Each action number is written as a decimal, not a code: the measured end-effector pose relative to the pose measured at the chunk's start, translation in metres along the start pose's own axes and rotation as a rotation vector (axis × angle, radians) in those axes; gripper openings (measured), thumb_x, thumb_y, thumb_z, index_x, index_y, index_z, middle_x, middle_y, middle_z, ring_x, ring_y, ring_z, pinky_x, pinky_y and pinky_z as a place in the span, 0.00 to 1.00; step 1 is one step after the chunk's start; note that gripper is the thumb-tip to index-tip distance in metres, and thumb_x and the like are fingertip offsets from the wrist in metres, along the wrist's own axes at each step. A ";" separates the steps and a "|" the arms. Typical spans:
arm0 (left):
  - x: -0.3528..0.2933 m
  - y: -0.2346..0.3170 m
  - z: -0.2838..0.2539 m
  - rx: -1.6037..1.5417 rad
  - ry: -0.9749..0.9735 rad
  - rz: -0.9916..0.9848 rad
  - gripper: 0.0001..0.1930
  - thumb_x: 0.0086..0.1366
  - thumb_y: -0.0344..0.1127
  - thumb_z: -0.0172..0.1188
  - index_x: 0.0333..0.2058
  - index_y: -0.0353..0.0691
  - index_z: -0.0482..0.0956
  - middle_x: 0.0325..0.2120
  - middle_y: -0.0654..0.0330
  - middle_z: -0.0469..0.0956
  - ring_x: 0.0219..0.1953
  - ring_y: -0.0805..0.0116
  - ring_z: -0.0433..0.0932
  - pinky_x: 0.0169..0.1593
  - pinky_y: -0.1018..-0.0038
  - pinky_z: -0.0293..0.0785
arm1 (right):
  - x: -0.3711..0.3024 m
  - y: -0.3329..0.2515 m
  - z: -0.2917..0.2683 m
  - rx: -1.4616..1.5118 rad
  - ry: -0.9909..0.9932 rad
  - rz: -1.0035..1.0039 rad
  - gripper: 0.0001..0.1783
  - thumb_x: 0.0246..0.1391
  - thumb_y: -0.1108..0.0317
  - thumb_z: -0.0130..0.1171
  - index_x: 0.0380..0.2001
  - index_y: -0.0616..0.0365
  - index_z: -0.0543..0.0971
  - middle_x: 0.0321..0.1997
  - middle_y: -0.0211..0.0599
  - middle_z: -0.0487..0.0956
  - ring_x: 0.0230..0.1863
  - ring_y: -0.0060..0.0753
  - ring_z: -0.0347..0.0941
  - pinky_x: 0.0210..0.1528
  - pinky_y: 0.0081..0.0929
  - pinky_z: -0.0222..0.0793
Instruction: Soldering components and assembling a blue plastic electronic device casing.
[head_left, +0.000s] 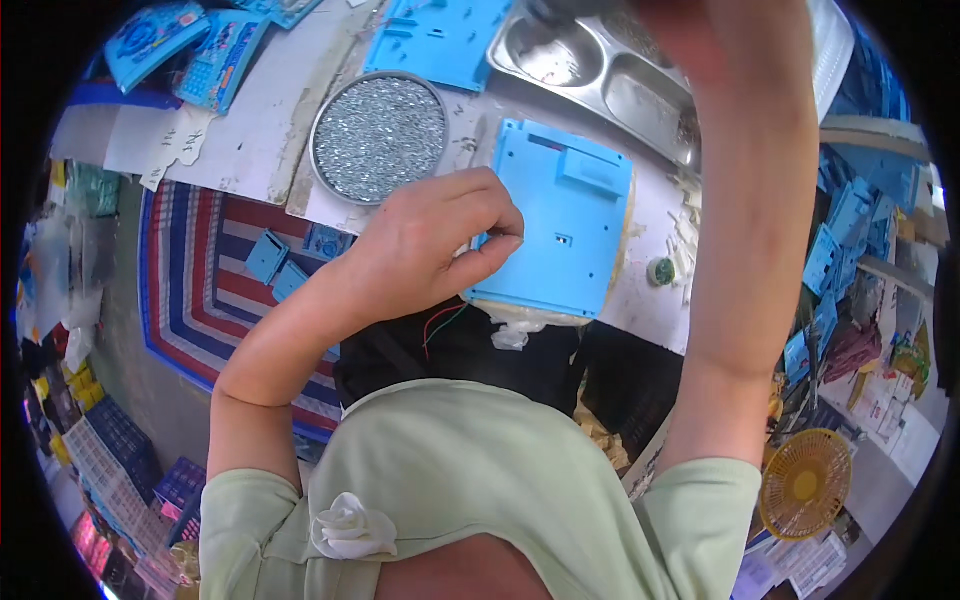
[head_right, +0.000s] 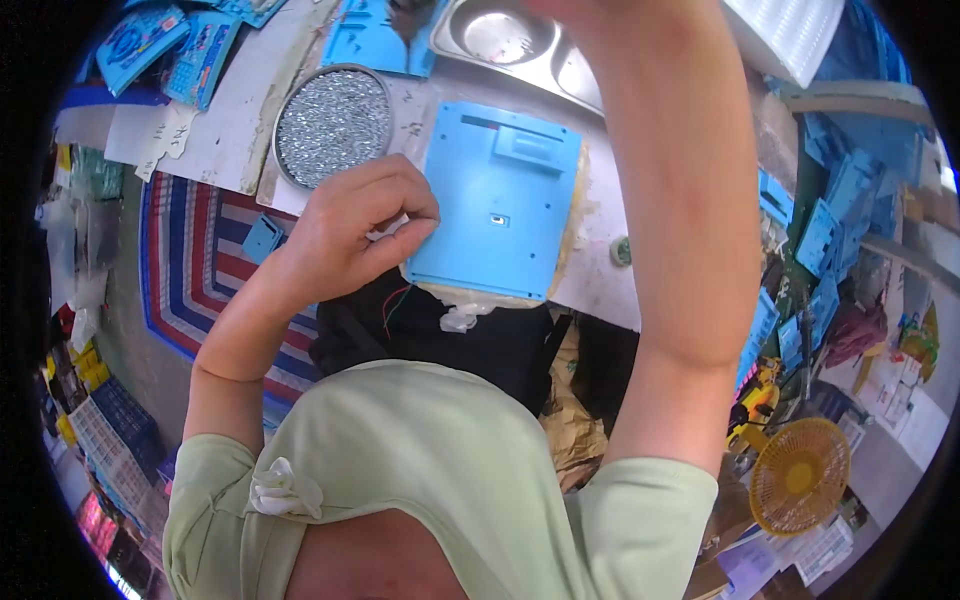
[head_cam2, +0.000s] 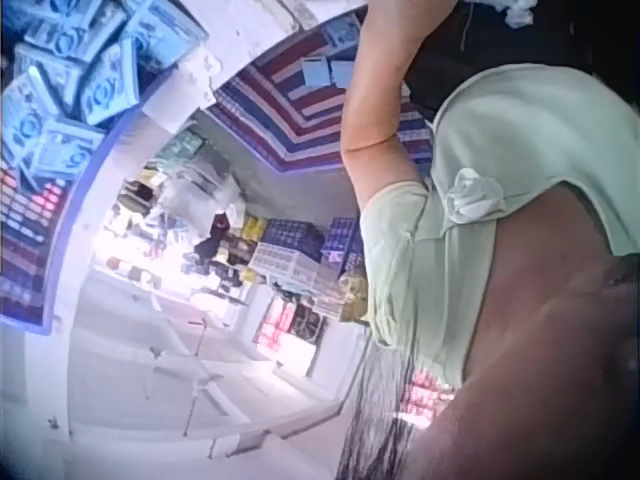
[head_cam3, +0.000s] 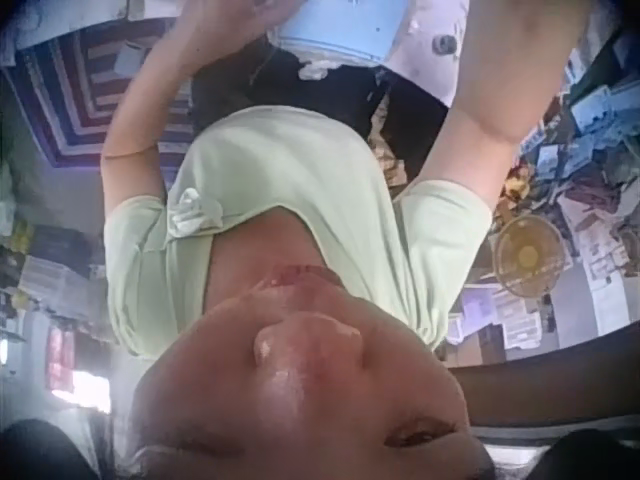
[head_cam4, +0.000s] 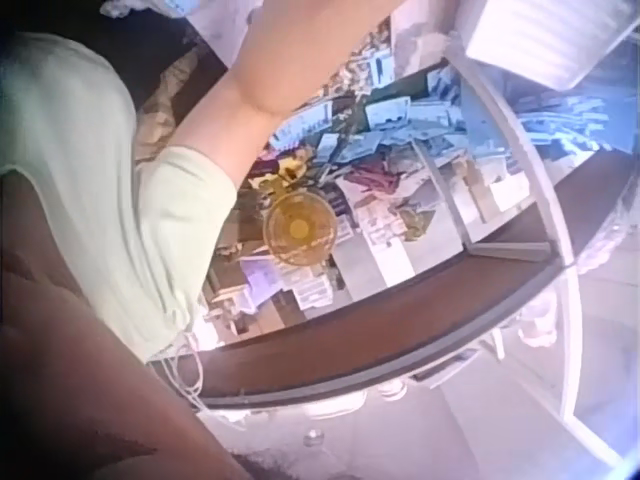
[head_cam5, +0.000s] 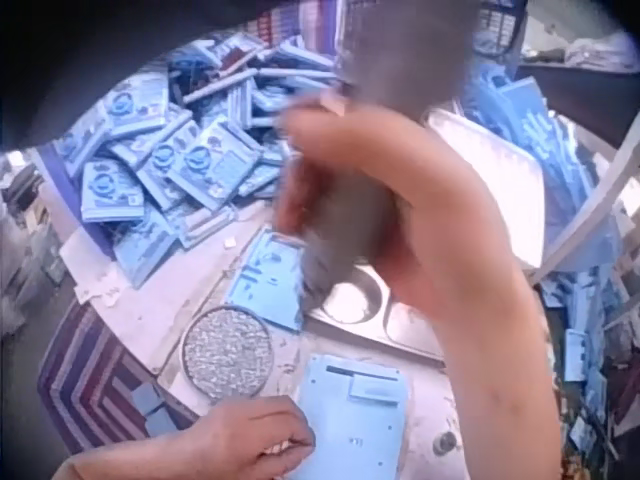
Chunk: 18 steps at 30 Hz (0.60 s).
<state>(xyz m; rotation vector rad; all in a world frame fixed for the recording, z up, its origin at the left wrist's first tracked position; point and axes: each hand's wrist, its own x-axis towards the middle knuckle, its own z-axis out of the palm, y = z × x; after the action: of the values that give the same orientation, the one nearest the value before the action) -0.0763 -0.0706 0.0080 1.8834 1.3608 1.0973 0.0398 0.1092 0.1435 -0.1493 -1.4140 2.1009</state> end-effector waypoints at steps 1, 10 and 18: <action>-0.001 -0.001 -0.003 -0.025 0.003 0.018 0.06 0.59 0.23 0.65 0.34 0.35 0.78 0.31 0.57 0.77 0.30 0.61 0.77 0.33 0.69 0.73 | -0.012 0.003 -0.003 0.049 0.010 -0.025 0.21 0.59 0.59 0.63 0.47 0.65 0.77 0.25 0.32 0.75 0.29 0.28 0.74 0.36 0.29 0.72; 0.004 -0.004 -0.006 -0.129 -0.140 0.161 0.08 0.60 0.23 0.65 0.38 0.35 0.78 0.33 0.55 0.77 0.32 0.54 0.78 0.35 0.67 0.75 | -0.106 0.017 -0.013 0.056 -0.185 -0.098 0.16 0.67 0.51 0.54 0.45 0.52 0.72 0.24 0.20 0.69 0.25 0.20 0.66 0.44 0.28 0.68; 0.016 -0.002 -0.007 -0.011 -0.194 0.247 0.07 0.62 0.30 0.64 0.37 0.40 0.76 0.33 0.60 0.73 0.31 0.56 0.78 0.31 0.63 0.75 | -0.098 0.012 -0.028 -0.038 -0.321 -0.017 0.19 0.67 0.47 0.55 0.46 0.51 0.72 0.24 0.20 0.70 0.25 0.20 0.66 0.40 0.27 0.69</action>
<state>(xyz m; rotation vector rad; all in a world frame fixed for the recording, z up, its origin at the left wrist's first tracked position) -0.0807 -0.0554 0.0146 2.1299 1.0338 1.0030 0.1261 0.0765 0.0983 0.1940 -1.6313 2.1541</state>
